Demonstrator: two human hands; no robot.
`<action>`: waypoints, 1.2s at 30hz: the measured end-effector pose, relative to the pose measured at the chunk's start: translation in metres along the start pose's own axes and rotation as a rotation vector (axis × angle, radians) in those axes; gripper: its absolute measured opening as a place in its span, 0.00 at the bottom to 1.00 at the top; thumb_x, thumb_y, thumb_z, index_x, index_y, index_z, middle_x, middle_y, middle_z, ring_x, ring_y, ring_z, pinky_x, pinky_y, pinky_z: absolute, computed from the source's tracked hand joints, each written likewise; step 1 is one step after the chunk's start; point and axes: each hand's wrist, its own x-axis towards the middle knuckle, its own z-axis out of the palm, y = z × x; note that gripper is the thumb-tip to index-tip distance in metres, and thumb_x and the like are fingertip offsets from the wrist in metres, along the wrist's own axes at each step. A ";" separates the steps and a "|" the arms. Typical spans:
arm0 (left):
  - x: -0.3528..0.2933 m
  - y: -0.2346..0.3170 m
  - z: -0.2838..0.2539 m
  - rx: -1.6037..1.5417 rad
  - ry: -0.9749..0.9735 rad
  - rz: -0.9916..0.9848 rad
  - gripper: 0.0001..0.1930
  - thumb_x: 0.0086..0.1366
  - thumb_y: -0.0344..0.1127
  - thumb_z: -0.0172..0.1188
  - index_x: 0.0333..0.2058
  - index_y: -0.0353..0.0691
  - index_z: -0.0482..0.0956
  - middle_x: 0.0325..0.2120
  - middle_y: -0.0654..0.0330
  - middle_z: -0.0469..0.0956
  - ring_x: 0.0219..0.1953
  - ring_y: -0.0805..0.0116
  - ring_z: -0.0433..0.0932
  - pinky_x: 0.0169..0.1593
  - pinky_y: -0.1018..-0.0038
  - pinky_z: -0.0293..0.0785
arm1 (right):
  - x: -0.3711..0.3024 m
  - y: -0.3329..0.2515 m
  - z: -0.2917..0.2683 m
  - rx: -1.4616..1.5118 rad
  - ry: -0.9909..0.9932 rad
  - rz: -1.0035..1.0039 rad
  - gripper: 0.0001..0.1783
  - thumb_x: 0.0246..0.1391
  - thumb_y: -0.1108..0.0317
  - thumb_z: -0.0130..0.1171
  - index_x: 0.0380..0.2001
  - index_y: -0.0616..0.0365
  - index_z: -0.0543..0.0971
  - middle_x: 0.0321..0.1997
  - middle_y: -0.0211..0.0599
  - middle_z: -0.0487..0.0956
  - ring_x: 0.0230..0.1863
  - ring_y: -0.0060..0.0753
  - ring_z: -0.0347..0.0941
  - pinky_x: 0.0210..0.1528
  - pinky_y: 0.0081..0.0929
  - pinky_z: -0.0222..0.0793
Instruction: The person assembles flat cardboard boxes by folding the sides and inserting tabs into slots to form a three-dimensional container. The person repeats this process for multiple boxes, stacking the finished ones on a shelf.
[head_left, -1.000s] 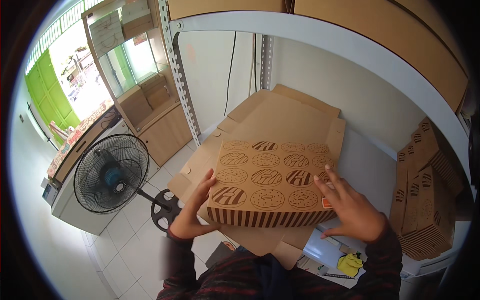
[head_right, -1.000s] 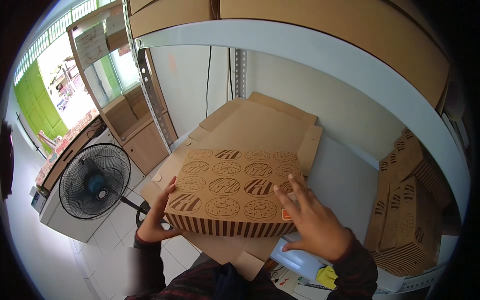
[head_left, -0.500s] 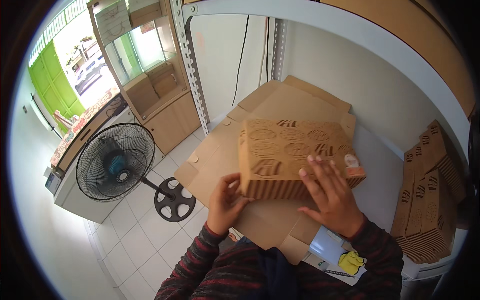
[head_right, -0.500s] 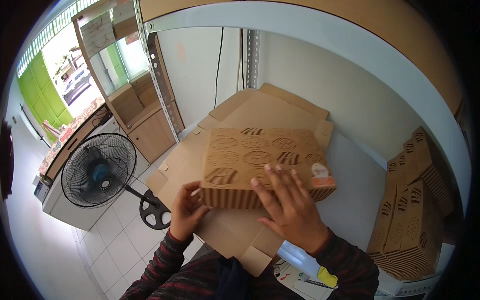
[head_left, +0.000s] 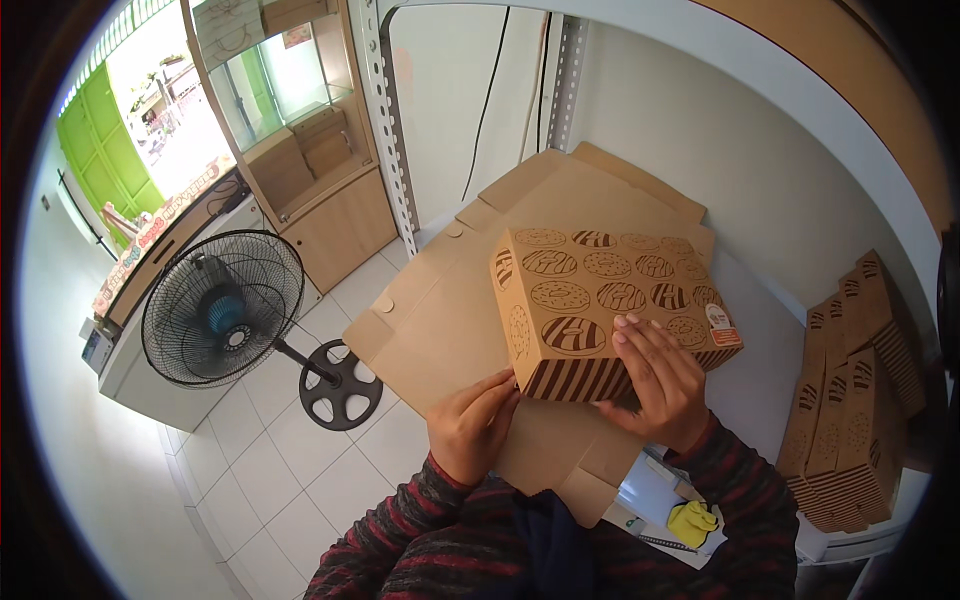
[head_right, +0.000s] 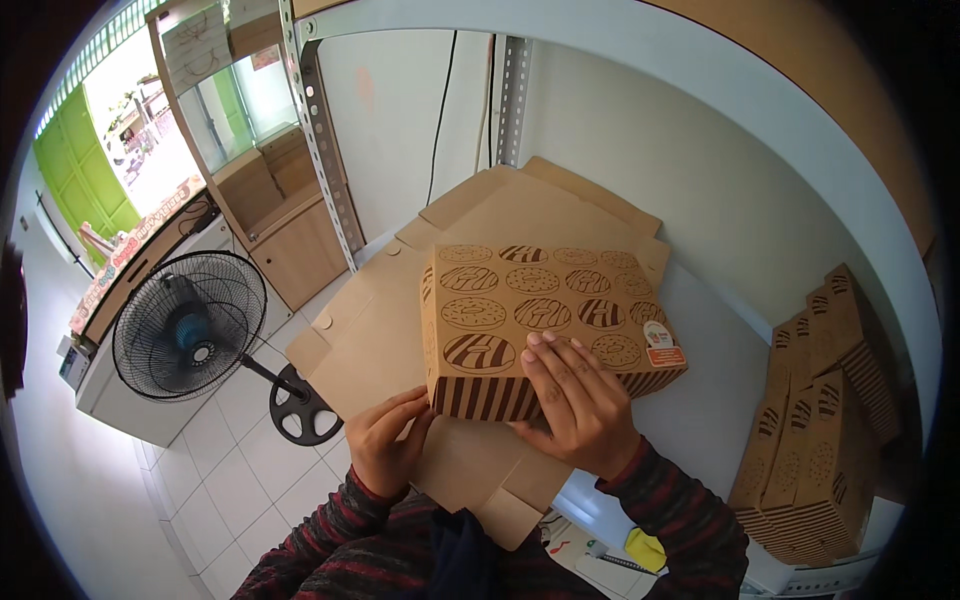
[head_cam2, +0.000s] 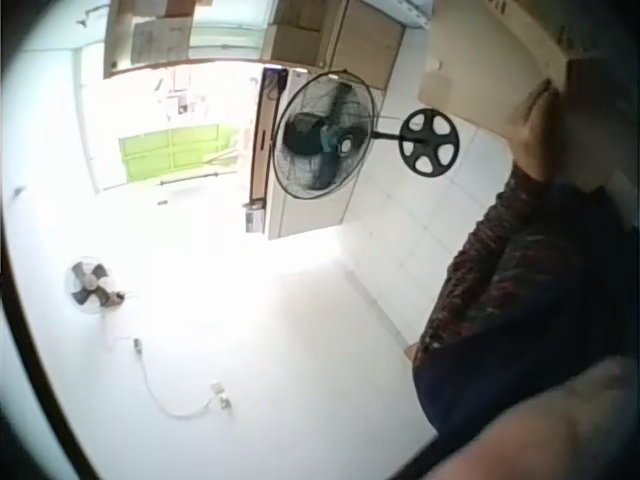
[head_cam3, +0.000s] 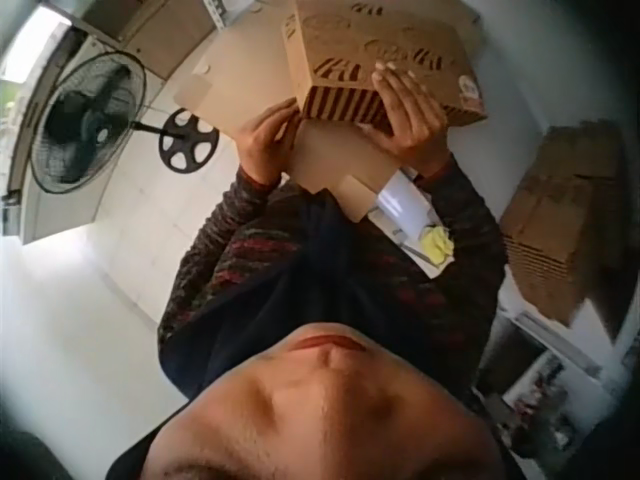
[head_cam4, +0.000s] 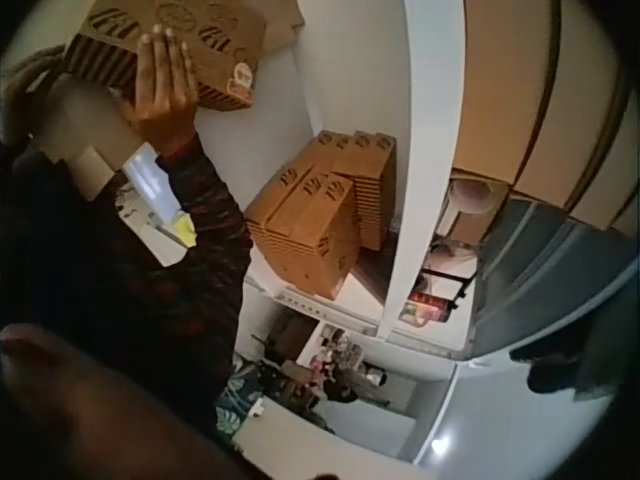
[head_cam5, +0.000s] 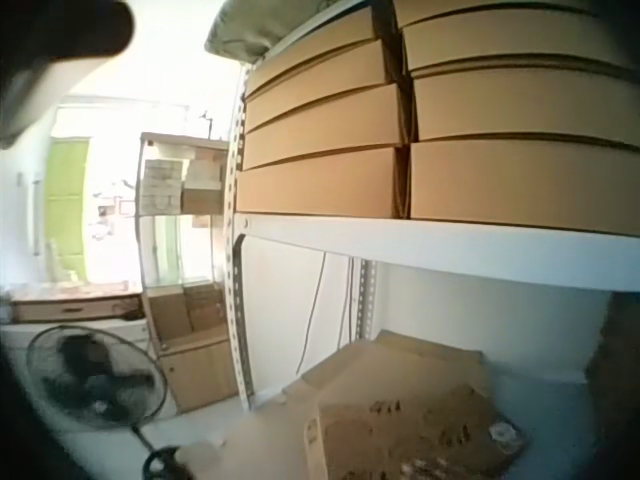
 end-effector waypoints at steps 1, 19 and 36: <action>-0.001 -0.001 0.001 0.016 0.003 0.012 0.08 0.50 0.23 0.67 0.32 0.34 0.82 0.35 0.54 0.83 0.32 0.59 0.83 0.36 0.70 0.80 | 0.001 -0.001 0.000 0.000 -0.002 0.000 0.36 0.43 0.59 0.67 0.54 0.67 0.71 0.56 0.53 0.74 0.58 0.50 0.72 0.58 0.45 0.69; 0.001 0.001 0.000 -0.027 -0.019 -0.021 0.06 0.51 0.23 0.65 0.30 0.34 0.81 0.32 0.54 0.82 0.29 0.58 0.82 0.33 0.71 0.77 | 0.004 -0.012 -0.004 -0.014 -0.001 -0.009 0.33 0.48 0.56 0.66 0.51 0.69 0.73 0.52 0.53 0.76 0.53 0.51 0.75 0.55 0.44 0.71; 0.022 -0.004 -0.018 -0.458 -0.317 -0.395 0.22 0.69 0.39 0.51 0.56 0.30 0.65 0.50 0.49 0.72 0.51 0.60 0.75 0.48 0.68 0.73 | -0.007 -0.011 0.006 -0.080 -0.092 -0.091 0.28 0.52 0.55 0.59 0.48 0.69 0.75 0.52 0.53 0.76 0.54 0.50 0.74 0.56 0.44 0.71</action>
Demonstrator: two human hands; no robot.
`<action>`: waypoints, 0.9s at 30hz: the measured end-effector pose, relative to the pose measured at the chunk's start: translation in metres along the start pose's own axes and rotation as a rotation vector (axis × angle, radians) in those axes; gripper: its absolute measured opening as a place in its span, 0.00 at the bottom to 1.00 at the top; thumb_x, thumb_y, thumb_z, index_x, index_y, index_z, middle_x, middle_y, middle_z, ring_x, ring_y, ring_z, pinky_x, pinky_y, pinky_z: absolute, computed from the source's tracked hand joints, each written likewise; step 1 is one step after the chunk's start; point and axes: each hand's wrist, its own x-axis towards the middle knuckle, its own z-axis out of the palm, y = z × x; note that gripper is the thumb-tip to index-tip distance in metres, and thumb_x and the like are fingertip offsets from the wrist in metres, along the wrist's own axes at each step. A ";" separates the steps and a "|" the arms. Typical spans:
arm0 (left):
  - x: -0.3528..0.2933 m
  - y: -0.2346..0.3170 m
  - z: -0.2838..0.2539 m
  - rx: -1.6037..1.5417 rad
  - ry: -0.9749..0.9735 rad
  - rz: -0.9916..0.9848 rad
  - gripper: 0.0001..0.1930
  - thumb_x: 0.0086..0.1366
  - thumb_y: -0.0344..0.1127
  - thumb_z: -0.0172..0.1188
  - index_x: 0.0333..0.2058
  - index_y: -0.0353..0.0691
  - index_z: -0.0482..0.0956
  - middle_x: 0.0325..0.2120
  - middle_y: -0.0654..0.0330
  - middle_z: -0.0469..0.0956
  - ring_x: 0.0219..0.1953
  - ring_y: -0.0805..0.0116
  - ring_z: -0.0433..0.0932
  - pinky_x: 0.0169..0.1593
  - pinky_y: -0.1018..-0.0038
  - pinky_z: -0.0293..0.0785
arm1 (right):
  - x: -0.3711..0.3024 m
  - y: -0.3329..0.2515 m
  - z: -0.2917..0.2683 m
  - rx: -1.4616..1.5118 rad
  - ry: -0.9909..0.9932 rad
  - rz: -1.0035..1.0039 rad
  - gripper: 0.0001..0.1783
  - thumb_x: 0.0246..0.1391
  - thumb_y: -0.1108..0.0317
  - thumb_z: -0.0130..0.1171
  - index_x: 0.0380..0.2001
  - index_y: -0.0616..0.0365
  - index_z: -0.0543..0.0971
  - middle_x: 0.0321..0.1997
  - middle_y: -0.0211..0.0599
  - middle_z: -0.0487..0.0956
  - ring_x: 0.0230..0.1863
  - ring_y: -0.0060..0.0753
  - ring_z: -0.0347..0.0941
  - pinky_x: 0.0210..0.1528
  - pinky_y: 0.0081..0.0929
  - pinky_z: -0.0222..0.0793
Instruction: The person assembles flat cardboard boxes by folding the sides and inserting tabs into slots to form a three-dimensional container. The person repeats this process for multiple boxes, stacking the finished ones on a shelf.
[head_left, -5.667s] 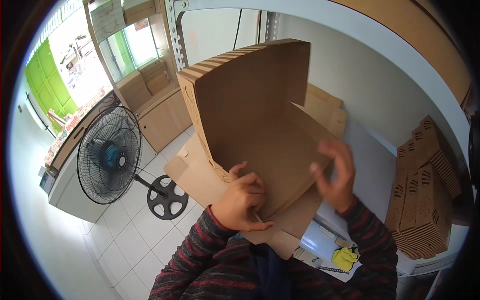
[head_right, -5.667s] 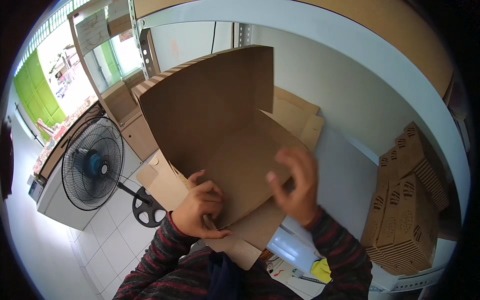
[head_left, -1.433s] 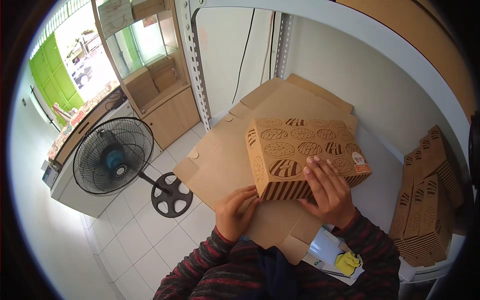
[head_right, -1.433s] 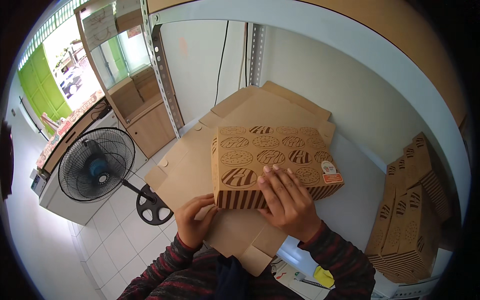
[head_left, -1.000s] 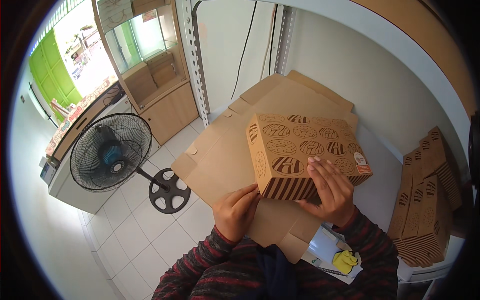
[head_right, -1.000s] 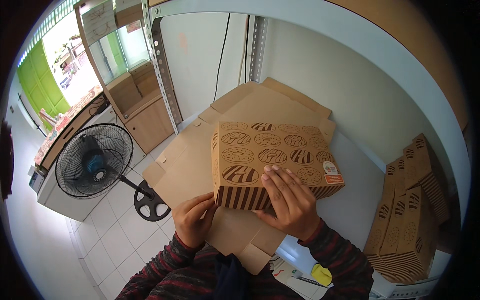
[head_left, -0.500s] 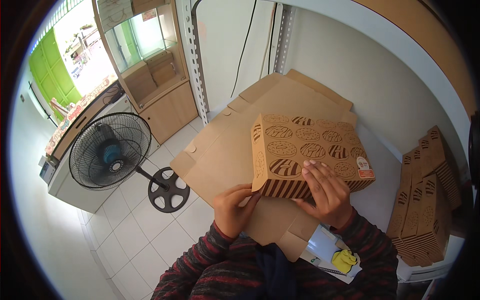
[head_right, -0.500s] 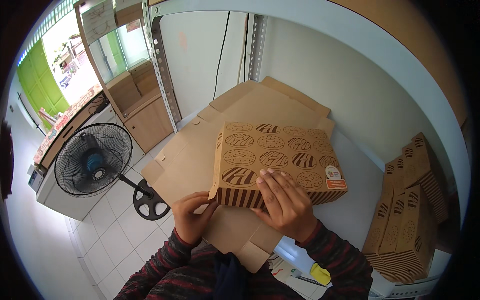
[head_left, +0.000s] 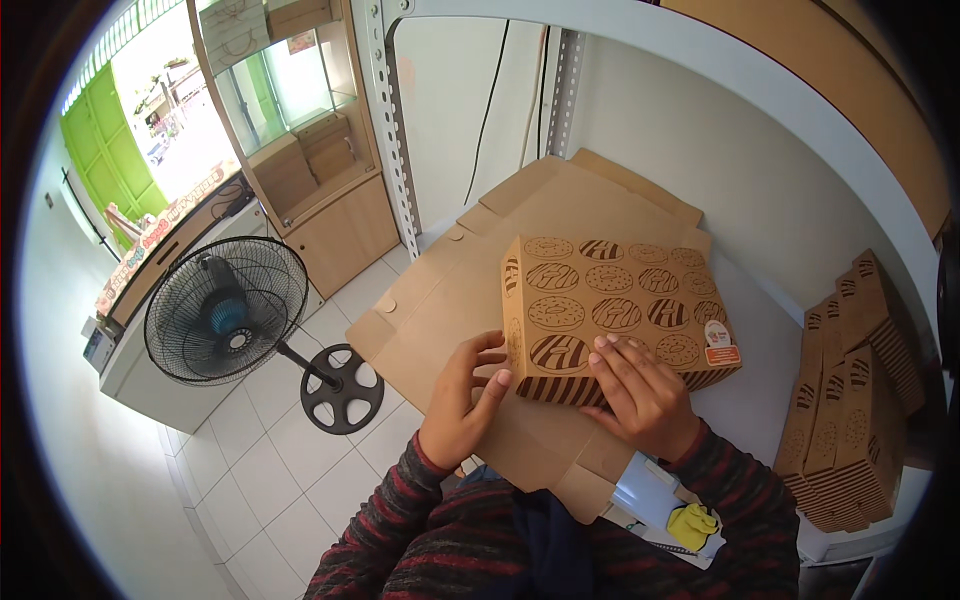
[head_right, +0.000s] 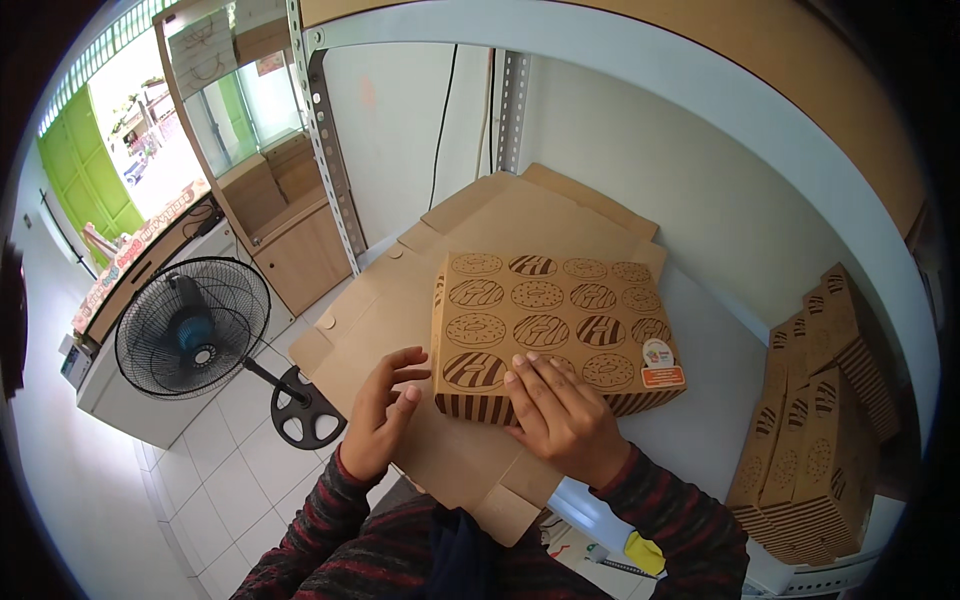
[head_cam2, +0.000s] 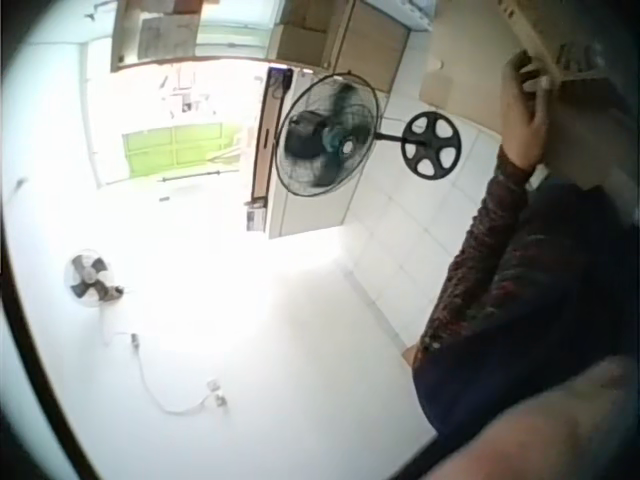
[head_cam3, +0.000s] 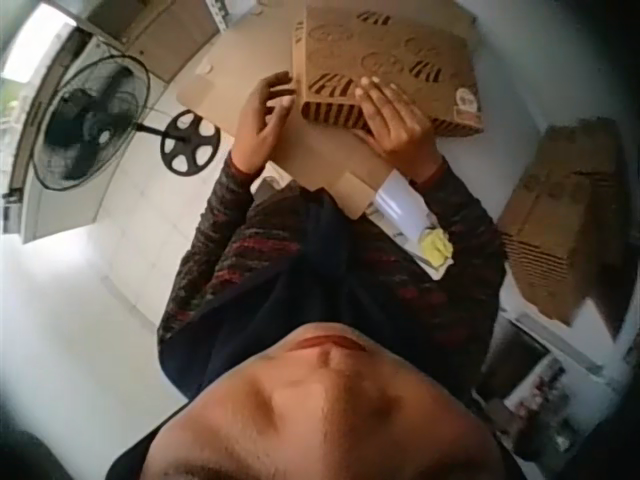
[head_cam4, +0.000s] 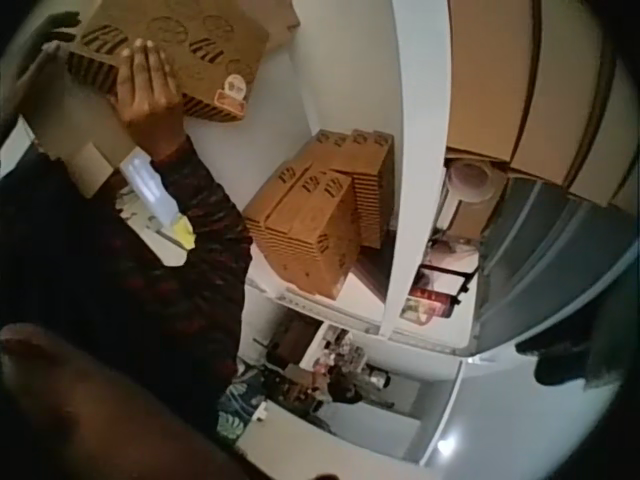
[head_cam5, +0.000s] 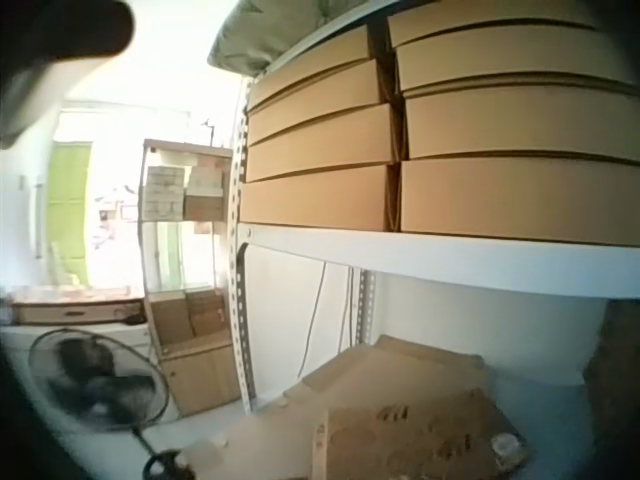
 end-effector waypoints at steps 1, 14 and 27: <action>0.002 -0.001 0.001 0.030 0.003 -0.008 0.23 0.69 0.40 0.52 0.56 0.30 0.65 0.48 0.48 0.73 0.48 0.59 0.77 0.47 0.67 0.74 | -0.001 0.000 0.001 -0.002 -0.009 -0.005 0.29 0.51 0.55 0.59 0.49 0.69 0.75 0.52 0.53 0.76 0.55 0.50 0.73 0.57 0.44 0.70; 0.019 -0.013 0.010 0.152 -0.033 -0.130 0.33 0.62 0.52 0.60 0.54 0.26 0.69 0.36 0.47 0.77 0.31 0.60 0.81 0.38 0.70 0.77 | -0.002 0.018 -0.017 0.142 0.073 0.171 0.38 0.55 0.44 0.57 0.54 0.70 0.71 0.54 0.54 0.75 0.55 0.52 0.72 0.58 0.43 0.67; 0.011 -0.016 0.011 -0.213 -0.050 -0.207 0.42 0.62 0.42 0.64 0.64 0.27 0.50 0.44 0.47 0.74 0.40 0.64 0.79 0.43 0.71 0.75 | -0.086 0.109 -0.030 0.894 -0.102 1.099 0.41 0.59 0.43 0.54 0.61 0.68 0.62 0.55 0.47 0.73 0.57 0.37 0.70 0.57 0.30 0.65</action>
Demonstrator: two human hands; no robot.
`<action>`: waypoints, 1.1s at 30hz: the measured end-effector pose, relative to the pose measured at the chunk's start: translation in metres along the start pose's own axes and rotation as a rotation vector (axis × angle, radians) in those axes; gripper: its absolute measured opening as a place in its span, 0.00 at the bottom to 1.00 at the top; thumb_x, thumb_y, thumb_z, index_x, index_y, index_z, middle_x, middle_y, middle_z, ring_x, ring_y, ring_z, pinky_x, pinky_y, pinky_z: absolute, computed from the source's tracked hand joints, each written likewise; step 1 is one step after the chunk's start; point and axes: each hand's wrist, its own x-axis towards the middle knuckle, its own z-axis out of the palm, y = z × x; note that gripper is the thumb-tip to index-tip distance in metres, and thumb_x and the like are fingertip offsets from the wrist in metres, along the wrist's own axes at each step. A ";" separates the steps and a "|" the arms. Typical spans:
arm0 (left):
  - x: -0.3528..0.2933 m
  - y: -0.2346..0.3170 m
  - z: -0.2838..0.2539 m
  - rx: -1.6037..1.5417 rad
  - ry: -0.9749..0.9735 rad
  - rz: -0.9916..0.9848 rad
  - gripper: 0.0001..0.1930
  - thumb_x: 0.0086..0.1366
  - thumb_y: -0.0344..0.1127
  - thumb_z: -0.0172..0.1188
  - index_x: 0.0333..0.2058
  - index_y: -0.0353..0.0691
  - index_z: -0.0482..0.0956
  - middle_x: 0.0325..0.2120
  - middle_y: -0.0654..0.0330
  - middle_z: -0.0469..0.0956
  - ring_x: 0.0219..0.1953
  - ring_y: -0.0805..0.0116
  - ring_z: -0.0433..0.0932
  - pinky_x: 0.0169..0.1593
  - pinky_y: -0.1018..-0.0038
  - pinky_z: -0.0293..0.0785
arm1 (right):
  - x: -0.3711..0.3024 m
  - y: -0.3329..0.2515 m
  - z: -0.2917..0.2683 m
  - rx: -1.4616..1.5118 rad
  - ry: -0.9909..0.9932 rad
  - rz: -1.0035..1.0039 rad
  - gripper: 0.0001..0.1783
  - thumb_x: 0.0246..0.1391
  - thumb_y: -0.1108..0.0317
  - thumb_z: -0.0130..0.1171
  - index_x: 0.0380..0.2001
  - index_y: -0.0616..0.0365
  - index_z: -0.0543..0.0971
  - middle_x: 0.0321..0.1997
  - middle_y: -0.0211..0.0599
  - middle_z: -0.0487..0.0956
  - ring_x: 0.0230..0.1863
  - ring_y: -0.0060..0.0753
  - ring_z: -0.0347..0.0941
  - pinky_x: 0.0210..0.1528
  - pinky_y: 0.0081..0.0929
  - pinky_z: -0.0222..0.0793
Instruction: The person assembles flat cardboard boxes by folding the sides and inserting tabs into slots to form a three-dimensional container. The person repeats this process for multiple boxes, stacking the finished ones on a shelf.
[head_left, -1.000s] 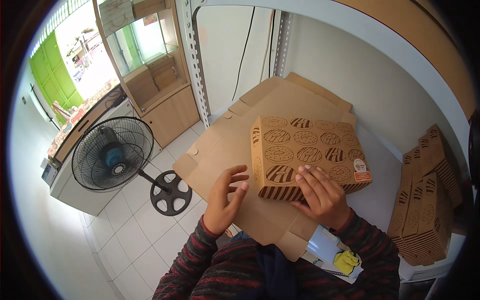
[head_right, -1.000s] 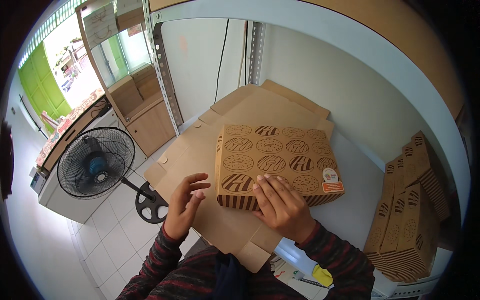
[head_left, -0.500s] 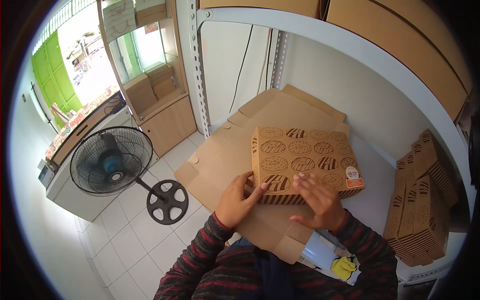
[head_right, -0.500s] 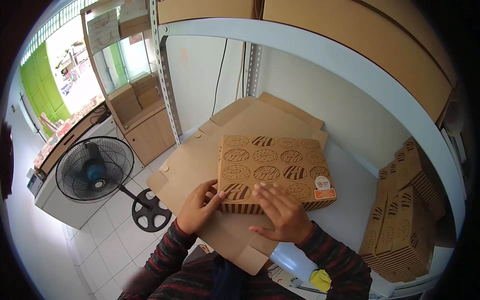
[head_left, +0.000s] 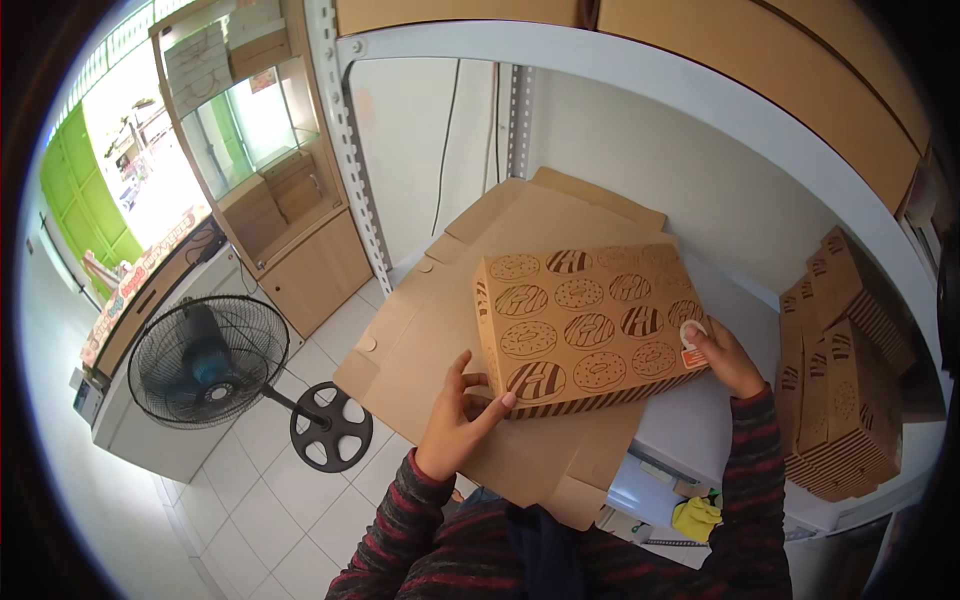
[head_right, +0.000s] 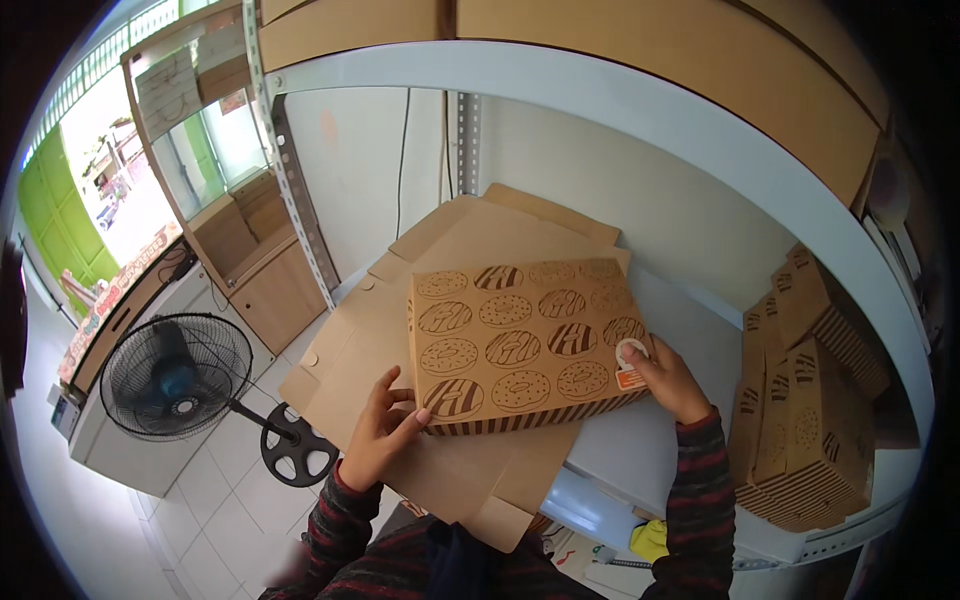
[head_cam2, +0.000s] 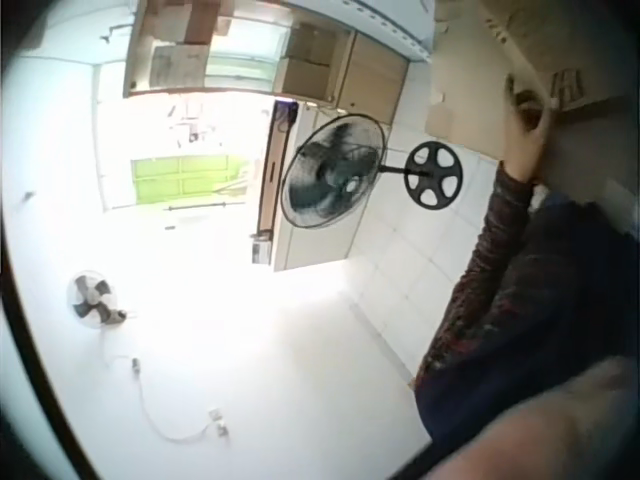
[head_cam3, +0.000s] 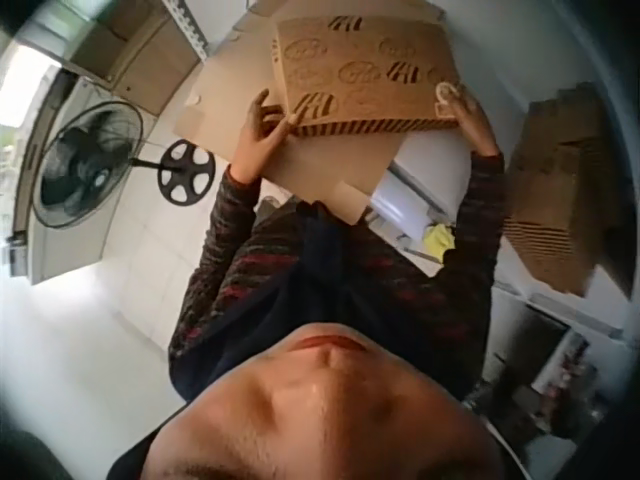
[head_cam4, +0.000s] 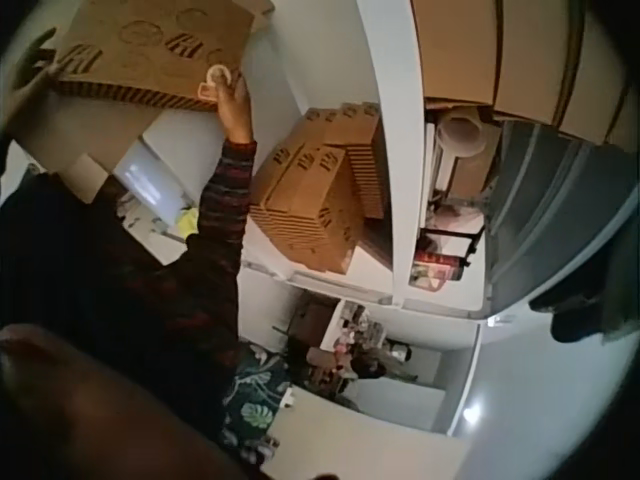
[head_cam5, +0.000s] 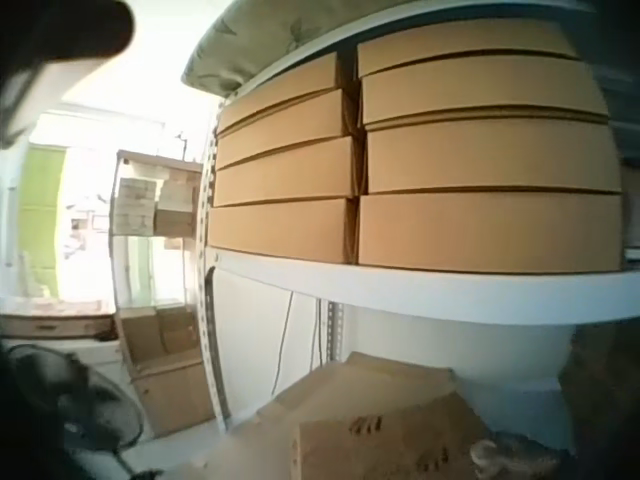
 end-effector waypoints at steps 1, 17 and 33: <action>-0.002 -0.001 -0.004 -0.042 -0.048 -0.009 0.42 0.62 0.40 0.63 0.65 0.27 0.47 0.46 0.47 0.73 0.43 0.64 0.78 0.46 0.70 0.73 | -0.002 -0.009 0.003 0.049 0.009 0.007 0.41 0.58 0.44 0.55 0.62 0.67 0.61 0.56 0.45 0.73 0.58 0.36 0.69 0.58 0.30 0.64; -0.003 0.000 0.003 -0.514 -0.086 0.087 0.30 0.61 0.25 0.60 0.58 0.30 0.55 0.52 0.49 0.71 0.55 0.60 0.72 0.57 0.67 0.72 | -0.005 0.015 0.022 0.980 0.080 -0.106 0.38 0.55 0.56 0.64 0.62 0.59 0.61 0.58 0.37 0.69 0.60 0.34 0.66 0.61 0.35 0.65; -0.020 0.002 0.034 -0.721 -0.650 0.028 0.39 0.64 0.30 0.59 0.66 0.36 0.43 0.63 0.47 0.58 0.65 0.54 0.60 0.65 0.60 0.58 | -0.123 -0.027 0.091 1.057 0.609 -0.303 0.33 0.58 0.59 0.56 0.64 0.57 0.61 0.64 0.37 0.67 0.64 0.37 0.63 0.64 0.39 0.61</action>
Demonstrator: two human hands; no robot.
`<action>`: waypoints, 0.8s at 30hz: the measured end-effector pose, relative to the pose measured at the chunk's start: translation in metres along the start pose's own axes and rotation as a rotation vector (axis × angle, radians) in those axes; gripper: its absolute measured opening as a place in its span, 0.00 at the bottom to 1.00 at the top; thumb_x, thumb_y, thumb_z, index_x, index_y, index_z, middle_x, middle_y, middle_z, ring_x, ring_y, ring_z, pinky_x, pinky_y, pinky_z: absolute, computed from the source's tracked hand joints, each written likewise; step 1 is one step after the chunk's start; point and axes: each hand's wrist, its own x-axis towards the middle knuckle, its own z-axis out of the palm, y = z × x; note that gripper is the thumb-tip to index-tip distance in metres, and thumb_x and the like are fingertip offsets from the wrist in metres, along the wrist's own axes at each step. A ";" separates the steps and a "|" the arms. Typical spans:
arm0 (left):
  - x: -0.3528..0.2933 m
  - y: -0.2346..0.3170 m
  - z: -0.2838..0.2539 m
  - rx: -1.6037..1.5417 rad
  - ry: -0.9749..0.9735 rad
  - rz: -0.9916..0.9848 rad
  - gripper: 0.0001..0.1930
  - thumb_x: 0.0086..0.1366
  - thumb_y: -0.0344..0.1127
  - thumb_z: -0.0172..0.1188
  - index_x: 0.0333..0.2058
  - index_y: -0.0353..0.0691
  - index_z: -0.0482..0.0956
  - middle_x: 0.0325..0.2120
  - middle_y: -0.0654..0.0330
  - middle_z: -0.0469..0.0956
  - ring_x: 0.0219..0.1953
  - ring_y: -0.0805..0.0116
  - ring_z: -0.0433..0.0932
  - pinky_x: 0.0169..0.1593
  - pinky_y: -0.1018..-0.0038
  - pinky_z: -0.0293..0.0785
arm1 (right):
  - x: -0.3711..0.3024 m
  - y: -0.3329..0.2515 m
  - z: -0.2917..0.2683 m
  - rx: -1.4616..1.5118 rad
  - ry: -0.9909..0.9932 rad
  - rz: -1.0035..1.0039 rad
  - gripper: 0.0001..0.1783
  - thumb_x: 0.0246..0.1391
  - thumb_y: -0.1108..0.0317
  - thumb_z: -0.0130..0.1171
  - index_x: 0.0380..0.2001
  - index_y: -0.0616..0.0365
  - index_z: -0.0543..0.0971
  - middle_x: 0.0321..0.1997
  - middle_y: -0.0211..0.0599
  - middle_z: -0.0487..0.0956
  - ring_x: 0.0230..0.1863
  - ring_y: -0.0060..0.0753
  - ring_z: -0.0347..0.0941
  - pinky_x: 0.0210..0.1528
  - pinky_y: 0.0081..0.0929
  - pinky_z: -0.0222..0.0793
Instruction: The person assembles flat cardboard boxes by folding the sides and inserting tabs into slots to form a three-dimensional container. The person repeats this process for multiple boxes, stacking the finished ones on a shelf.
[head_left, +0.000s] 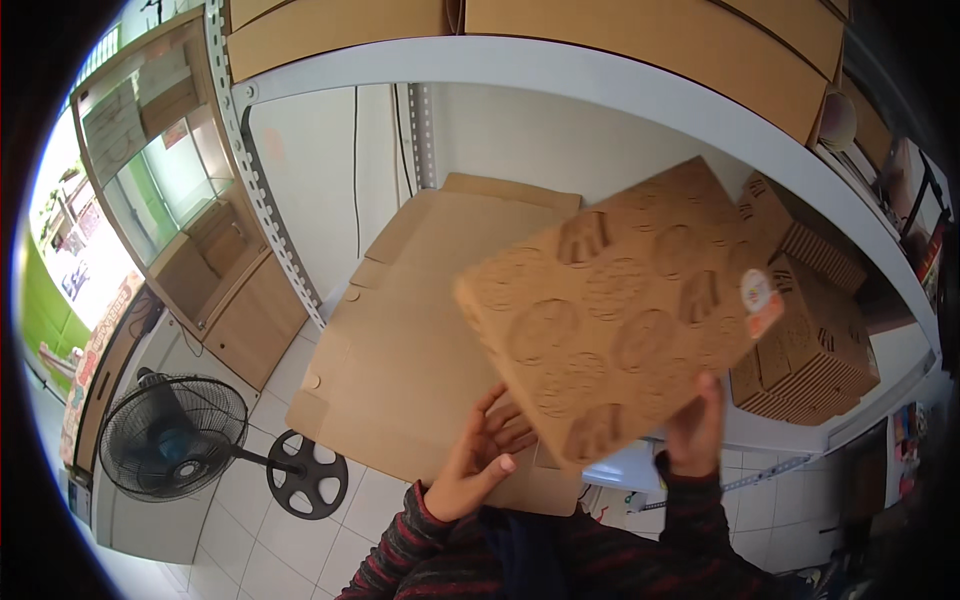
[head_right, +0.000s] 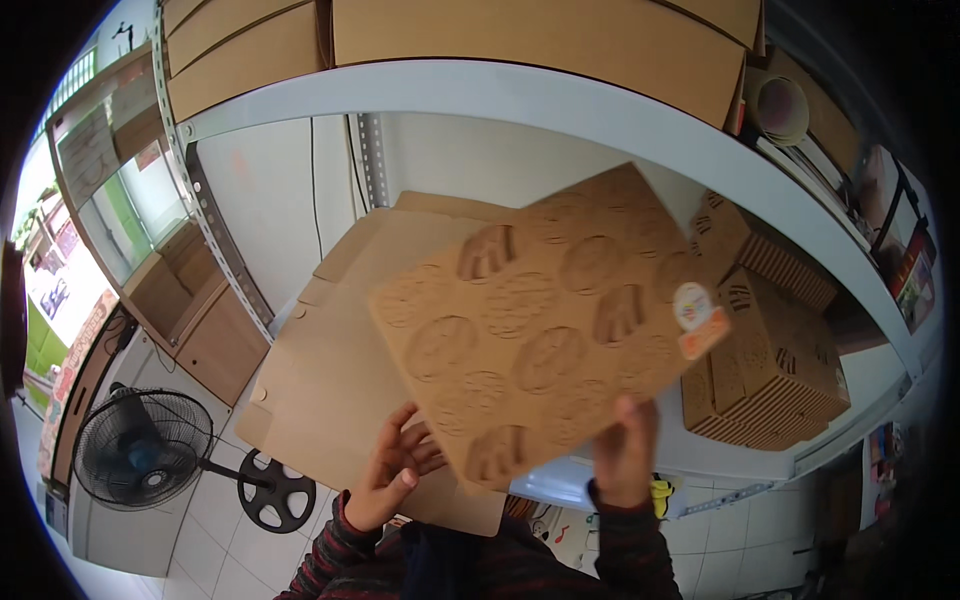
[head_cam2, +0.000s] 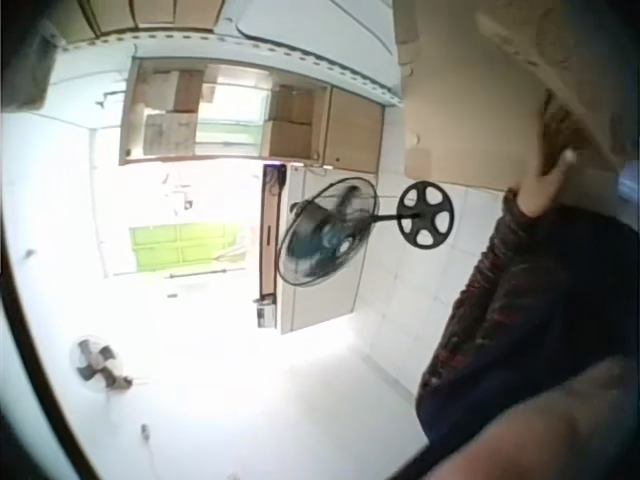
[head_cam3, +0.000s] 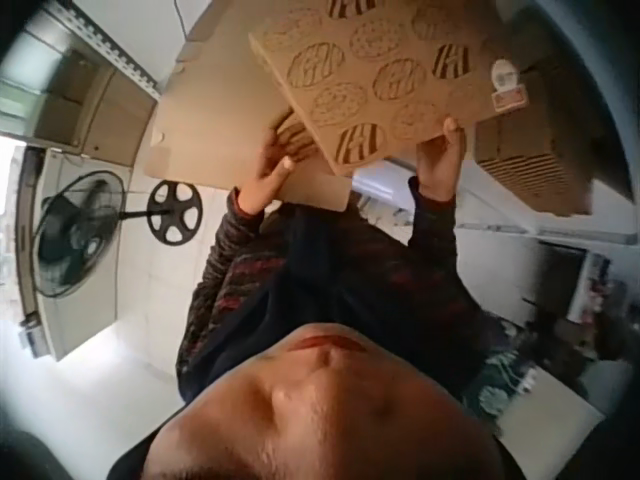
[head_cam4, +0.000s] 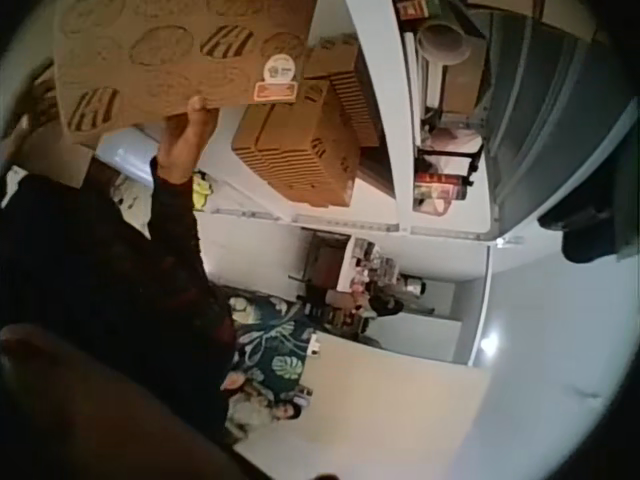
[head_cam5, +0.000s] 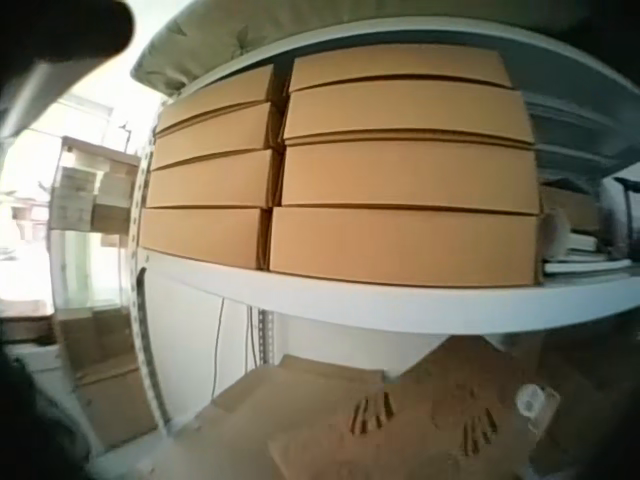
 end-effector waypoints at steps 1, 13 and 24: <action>0.000 0.008 0.002 -0.005 -0.016 -0.052 0.38 0.64 0.29 0.58 0.66 0.36 0.44 0.63 0.46 0.58 0.65 0.53 0.60 0.66 0.60 0.57 | -0.004 -0.019 -0.008 -0.003 0.043 -0.038 0.33 0.59 0.58 0.56 0.64 0.58 0.61 0.64 0.38 0.67 0.64 0.37 0.63 0.64 0.39 0.61; -0.023 0.043 -0.011 0.242 0.026 -0.009 0.21 0.65 0.22 0.50 0.57 0.30 0.62 0.53 0.45 0.71 0.61 0.57 0.68 0.65 0.63 0.60 | -0.033 -0.203 -0.166 -0.121 0.525 -0.555 0.38 0.57 0.48 0.59 0.63 0.59 0.61 0.64 0.40 0.66 0.61 0.36 0.66 0.58 0.32 0.68; -0.043 0.050 -0.033 0.313 0.166 0.001 0.19 0.64 0.22 0.50 0.54 0.29 0.66 0.51 0.46 0.74 0.58 0.57 0.71 0.63 0.63 0.62 | -0.015 -0.228 -0.248 -0.534 0.892 -0.574 0.48 0.52 0.44 0.64 0.63 0.67 0.57 0.58 0.46 0.66 0.56 0.33 0.65 0.59 0.29 0.65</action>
